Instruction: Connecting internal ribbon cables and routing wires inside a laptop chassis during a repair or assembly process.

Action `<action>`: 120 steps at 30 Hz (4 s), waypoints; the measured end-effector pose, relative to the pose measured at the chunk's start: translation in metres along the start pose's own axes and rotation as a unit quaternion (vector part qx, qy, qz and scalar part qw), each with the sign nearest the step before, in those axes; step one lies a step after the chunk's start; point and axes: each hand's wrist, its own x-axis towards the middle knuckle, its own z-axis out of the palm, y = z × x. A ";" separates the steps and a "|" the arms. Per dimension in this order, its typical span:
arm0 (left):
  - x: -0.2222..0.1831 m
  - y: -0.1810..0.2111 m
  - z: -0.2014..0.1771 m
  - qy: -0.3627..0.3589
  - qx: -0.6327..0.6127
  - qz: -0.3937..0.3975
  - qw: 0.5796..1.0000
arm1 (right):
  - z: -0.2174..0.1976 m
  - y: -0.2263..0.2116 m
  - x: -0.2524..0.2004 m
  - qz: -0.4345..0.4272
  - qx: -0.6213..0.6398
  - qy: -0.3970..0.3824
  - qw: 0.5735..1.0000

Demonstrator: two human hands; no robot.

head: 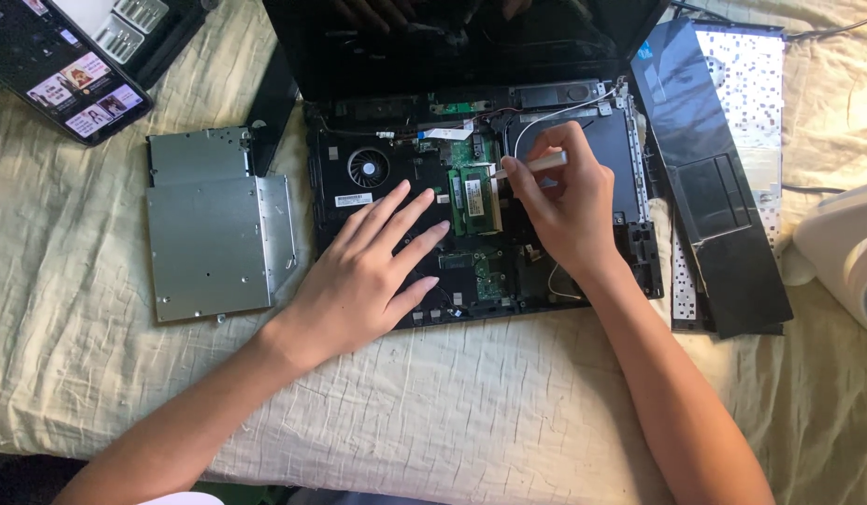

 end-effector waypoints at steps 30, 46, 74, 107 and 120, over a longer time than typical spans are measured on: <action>-0.001 -0.002 0.002 0.015 0.011 0.011 1.000 | -0.001 -0.007 0.000 -0.044 0.012 -0.003 0.999; -0.002 -0.002 0.003 0.007 0.008 0.007 1.000 | 0.000 -0.005 0.000 -0.057 0.001 0.012 0.998; -0.003 -0.002 0.007 0.019 0.036 0.015 0.999 | 0.011 0.023 0.005 -0.080 0.057 0.048 0.994; -0.003 0.004 0.000 -0.002 0.055 0.014 0.998 | 0.015 0.019 0.001 -0.104 0.032 0.041 0.993; 0.000 -0.002 0.002 0.027 0.046 0.030 0.998 | 0.010 0.012 0.000 -0.097 -0.004 0.022 0.995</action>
